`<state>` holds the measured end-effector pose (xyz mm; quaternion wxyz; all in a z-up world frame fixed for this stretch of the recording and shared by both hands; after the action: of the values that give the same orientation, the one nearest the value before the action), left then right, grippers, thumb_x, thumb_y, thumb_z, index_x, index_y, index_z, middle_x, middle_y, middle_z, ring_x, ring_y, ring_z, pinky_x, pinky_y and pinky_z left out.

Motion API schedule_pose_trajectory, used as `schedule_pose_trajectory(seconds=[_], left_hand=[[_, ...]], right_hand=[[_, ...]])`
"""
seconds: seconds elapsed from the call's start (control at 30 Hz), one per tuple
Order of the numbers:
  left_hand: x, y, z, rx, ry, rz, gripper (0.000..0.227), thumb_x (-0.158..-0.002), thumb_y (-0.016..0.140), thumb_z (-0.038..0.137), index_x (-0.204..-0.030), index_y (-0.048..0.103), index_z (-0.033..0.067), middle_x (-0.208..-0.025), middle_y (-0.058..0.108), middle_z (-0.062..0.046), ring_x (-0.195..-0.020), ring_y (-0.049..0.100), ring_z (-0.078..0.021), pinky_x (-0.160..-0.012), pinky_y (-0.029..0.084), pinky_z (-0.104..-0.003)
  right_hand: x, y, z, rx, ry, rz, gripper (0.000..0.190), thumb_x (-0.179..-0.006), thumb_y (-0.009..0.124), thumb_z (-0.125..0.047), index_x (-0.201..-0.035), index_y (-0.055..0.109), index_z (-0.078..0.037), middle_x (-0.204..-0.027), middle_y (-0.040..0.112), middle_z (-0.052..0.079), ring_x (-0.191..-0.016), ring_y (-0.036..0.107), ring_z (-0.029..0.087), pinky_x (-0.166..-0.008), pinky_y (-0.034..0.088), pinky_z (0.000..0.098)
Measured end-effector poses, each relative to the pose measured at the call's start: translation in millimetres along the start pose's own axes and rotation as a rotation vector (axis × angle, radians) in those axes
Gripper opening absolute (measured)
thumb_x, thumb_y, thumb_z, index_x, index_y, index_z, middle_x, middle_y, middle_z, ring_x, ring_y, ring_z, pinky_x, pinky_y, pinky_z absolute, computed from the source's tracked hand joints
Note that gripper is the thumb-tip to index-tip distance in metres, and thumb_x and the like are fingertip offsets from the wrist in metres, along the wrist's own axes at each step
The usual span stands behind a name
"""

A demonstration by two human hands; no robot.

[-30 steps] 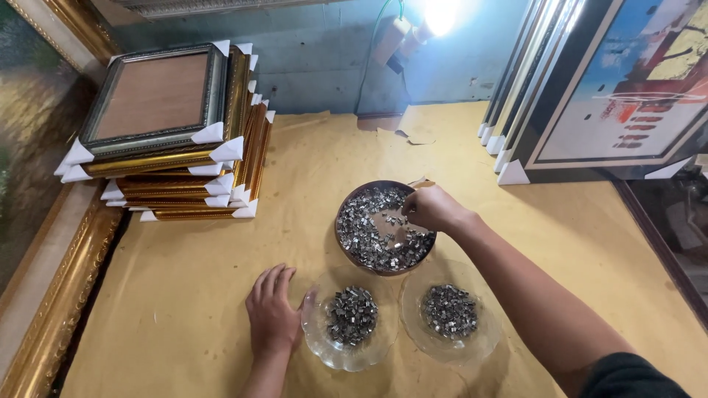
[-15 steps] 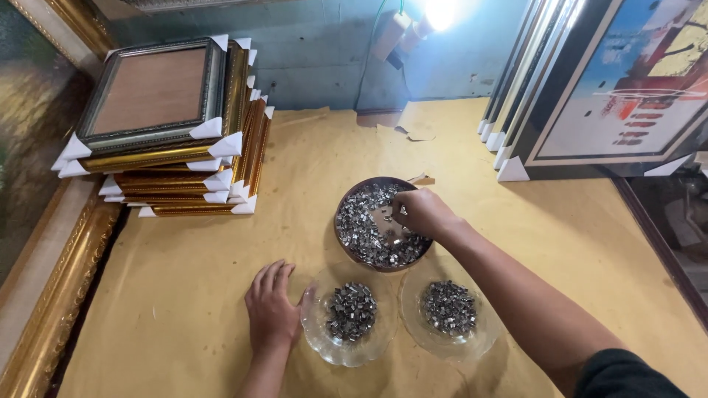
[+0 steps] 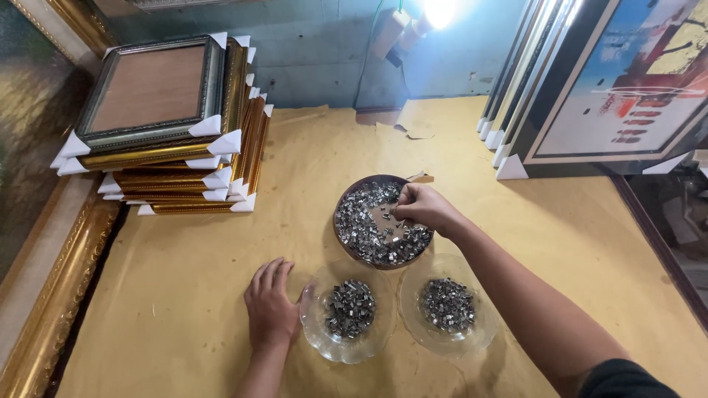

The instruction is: Sorting small metal screws from a central tray into two separate glass bowls

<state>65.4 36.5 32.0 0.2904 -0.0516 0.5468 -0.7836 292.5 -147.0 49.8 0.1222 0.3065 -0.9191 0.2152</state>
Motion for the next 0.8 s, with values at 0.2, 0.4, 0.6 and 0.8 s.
schedule_pose_trajectory(seconds=[0.2, 0.4, 0.6, 0.8], left_hand=[[0, -1, 0, -0.003, 0.016, 0.035, 0.051, -0.075, 0.05, 0.054, -0.108, 0.056, 0.0165, -0.121, 0.052, -0.003, -0.116, 0.042, -0.0227, -0.094, 0.032, -0.043], [1, 1, -2, -0.005, 0.034, 0.076, 0.048, -0.073, 0.055, 0.052, -0.107, 0.056, 0.0177, -0.119, 0.053, -0.001, -0.115, 0.043, -0.022, -0.091, 0.034, -0.043], [1, 0, -1, -0.007, 0.032, 0.069, 0.05, -0.074, 0.053, 0.052, -0.109, 0.056, 0.0163, -0.12, 0.053, -0.003, -0.115, 0.043, -0.0233, -0.092, 0.034, -0.044], [1, -1, 0, 0.004, 0.049, 0.077, 0.05, -0.074, 0.054, 0.052, -0.108, 0.055, 0.0156, -0.119, 0.053, -0.004, -0.114, 0.043, -0.024, -0.093, 0.033, -0.044]], right_hand=[[5, 7, 3, -0.152, 0.083, -0.07, 0.015, -0.077, 0.059, 0.004, -0.09, 0.055, -0.004, -0.078, 0.059, 0.009, -0.059, 0.053, 0.013, -0.053, 0.047, 0.0215], [4, 2, 4, -0.046, 0.095, -0.003, 0.02, -0.084, 0.05, -0.003, -0.096, 0.066, -0.001, -0.082, 0.066, 0.009, -0.064, 0.057, 0.013, -0.059, 0.051, 0.0226], [-17, 10, -13, 0.576, -0.375, 0.15, 0.011, -0.076, 0.061, -0.008, -0.075, 0.071, -0.011, -0.075, 0.069, 0.002, -0.066, 0.064, 0.011, -0.067, 0.054, 0.0236], [-27, 27, -21, 0.84, -0.207, 0.153, 0.027, -0.078, 0.067, -0.031, -0.062, 0.066, -0.009, -0.067, 0.064, 0.007, -0.059, 0.062, 0.017, -0.064, 0.053, 0.0304]])
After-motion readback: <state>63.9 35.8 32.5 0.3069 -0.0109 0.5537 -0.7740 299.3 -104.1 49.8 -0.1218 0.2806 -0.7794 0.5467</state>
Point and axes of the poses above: each hand's wrist, its own x-axis away from the middle knuckle, its own y-axis out of the palm, z = x × y, the point moved 8 cm from there along -x, towards the middle knuckle
